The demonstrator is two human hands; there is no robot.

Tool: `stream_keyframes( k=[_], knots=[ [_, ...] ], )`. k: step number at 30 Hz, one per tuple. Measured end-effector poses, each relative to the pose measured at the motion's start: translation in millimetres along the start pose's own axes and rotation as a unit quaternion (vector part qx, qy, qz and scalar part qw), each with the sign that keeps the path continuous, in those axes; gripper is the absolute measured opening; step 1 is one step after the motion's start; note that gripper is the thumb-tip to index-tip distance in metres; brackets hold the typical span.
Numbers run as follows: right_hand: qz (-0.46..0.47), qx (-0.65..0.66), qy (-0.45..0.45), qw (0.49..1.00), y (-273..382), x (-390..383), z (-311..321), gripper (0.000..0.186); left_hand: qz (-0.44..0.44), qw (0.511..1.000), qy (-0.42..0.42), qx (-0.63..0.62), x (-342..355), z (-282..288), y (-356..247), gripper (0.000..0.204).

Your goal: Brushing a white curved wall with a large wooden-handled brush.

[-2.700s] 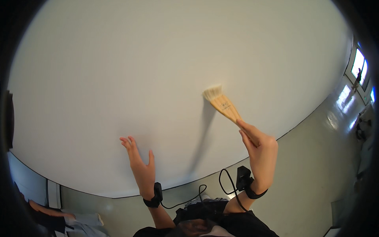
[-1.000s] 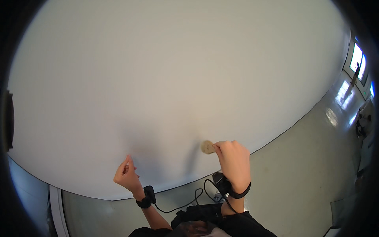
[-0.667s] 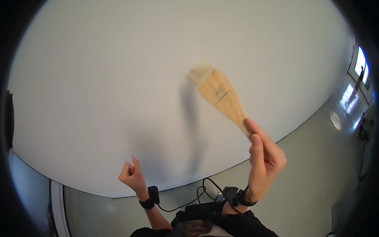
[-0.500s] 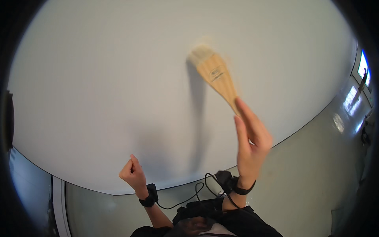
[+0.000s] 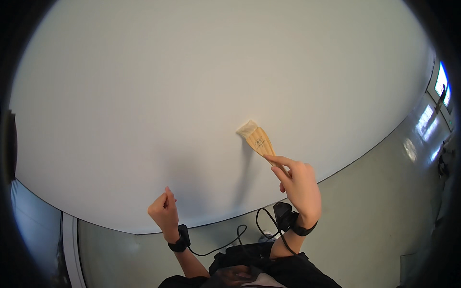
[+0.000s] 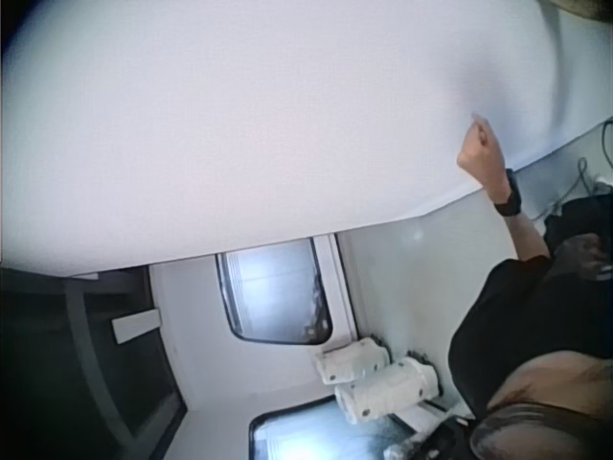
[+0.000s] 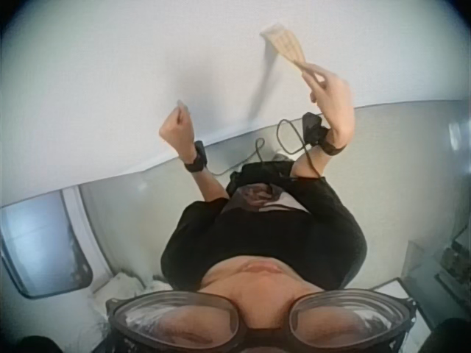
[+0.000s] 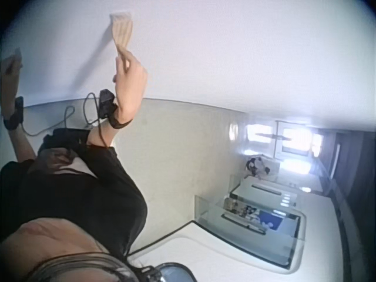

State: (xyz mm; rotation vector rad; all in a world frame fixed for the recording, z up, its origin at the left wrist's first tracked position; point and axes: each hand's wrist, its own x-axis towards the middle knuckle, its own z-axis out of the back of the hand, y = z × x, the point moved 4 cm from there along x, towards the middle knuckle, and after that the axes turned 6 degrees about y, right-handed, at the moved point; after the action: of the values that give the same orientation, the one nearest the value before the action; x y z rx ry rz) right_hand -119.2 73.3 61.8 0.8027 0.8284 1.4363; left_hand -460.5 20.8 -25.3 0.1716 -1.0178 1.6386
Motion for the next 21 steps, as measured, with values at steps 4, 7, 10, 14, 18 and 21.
stream_keyframes(
  k=[4,7,10,14,18,21],
  knots=[
    [-0.059,-0.021,0.075,0.995,-17,7,-6,0.032,-0.011,1.0,0.002,0.004,3,0,-6,0.049],
    [-0.068,-0.09,0.089,0.99,-33,19,-9,0.032,-0.04,0.999,-0.026,-0.011,2,-3,-10,0.05],
    [-0.05,-0.031,0.067,0.996,-23,5,1,0.03,-0.031,0.999,-0.025,-0.012,3,1,-9,0.05],
    [-0.007,0.109,-0.023,0.994,13,-12,20,0.033,-0.012,0.999,0.019,0.026,1,7,0,0.048],
    [0.13,0.24,-0.168,0.947,22,-14,23,0.038,-0.015,1.0,0.002,0.016,-12,15,-7,0.048],
    [0.199,0.247,-0.28,0.906,22,-16,21,0.046,-0.023,0.998,-0.059,-0.006,-22,25,-11,0.049]
  ],
)
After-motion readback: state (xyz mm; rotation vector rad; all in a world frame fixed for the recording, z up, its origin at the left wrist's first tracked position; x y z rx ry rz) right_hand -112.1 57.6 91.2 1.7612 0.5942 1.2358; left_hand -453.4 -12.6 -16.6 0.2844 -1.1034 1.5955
